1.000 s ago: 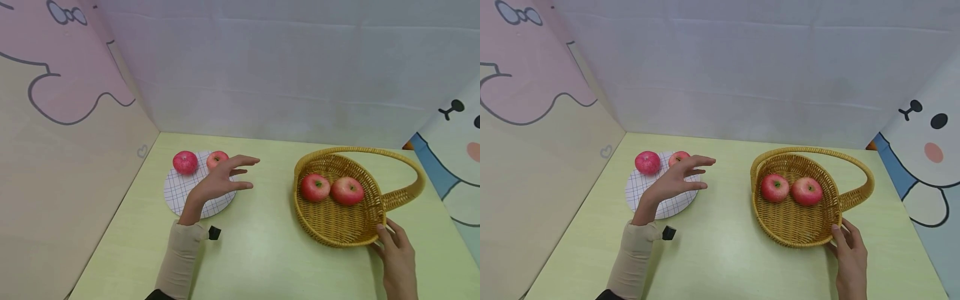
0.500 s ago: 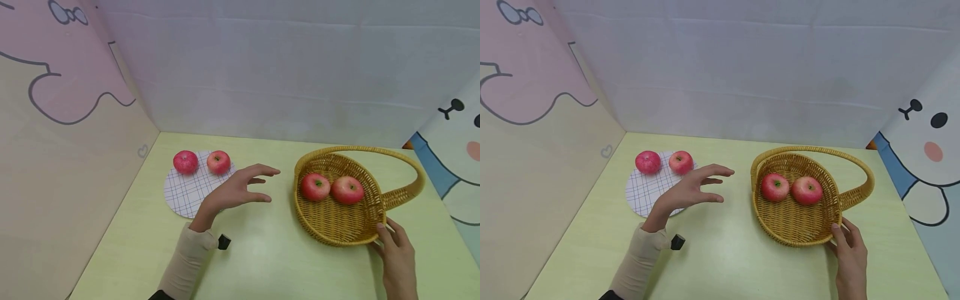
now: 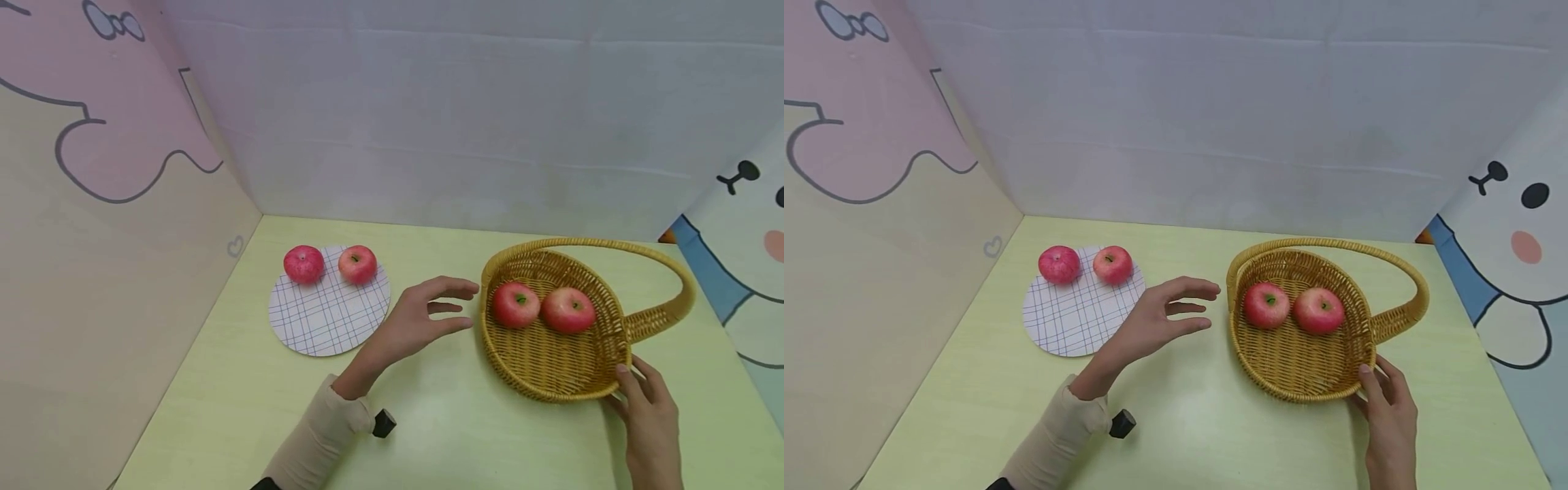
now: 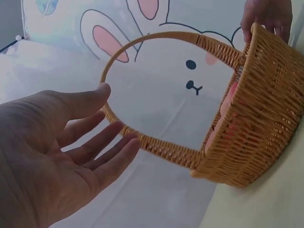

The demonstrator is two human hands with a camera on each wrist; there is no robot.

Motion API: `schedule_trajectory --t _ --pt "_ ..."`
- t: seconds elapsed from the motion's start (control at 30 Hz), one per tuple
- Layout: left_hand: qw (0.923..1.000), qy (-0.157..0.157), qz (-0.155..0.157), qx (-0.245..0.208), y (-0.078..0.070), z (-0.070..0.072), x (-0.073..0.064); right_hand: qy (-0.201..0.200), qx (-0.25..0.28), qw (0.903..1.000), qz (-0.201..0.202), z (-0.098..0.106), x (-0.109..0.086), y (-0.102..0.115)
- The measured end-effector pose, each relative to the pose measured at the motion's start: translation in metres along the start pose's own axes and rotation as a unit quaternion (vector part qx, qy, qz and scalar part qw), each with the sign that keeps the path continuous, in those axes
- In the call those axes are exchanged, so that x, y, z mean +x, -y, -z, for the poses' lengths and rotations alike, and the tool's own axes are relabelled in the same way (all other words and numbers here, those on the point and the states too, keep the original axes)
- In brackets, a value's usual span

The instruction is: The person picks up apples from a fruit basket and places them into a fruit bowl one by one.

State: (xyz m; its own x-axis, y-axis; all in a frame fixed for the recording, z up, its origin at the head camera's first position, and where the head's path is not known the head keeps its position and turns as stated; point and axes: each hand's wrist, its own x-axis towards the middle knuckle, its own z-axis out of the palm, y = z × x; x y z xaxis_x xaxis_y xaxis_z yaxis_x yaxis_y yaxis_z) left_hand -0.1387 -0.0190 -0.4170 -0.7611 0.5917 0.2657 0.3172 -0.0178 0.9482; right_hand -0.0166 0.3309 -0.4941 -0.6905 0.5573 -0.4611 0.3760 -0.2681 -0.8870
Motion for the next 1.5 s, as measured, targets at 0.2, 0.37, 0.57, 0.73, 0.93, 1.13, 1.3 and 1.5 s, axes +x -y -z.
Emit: schedule_trajectory --t 0.2,0.37,0.57,0.73,0.93,1.13,1.3,1.5 --pt "0.9993 -0.028 0.025 -0.008 -0.003 -0.02 -0.001 0.0 -0.004 1.0 -0.006 -0.001 0.001 0.0" --pt "0.998 -0.047 0.041 -0.009 -0.002 -0.044 0.0 -0.003 0.001 1.0 -0.006 -0.002 0.001 0.0" --pt "0.9963 -0.056 0.057 0.031 -0.002 -0.067 0.007 0.001 0.007 1.0 0.001 0.0 0.002 -0.001" --pt "0.9929 -0.04 0.065 0.091 0.0 -0.077 0.017 0.003 0.008 1.0 0.002 -0.001 0.002 -0.001" --pt "0.9854 -0.037 0.072 0.15 0.004 -0.085 0.028 0.002 0.011 0.9999 0.002 -0.001 0.0 0.0" --pt "0.9753 -0.039 0.097 0.195 0.006 -0.095 0.041 -0.001 0.013 0.9999 0.002 0.0 -0.001 0.0" --pt "0.9704 -0.047 0.101 0.214 0.011 -0.102 0.05 -0.001 0.016 0.9998 0.009 0.001 0.0 0.0" --pt "0.9554 -0.052 0.151 0.248 0.018 -0.112 0.06 -0.004 0.027 0.9995 0.013 0.0 -0.001 -0.002"
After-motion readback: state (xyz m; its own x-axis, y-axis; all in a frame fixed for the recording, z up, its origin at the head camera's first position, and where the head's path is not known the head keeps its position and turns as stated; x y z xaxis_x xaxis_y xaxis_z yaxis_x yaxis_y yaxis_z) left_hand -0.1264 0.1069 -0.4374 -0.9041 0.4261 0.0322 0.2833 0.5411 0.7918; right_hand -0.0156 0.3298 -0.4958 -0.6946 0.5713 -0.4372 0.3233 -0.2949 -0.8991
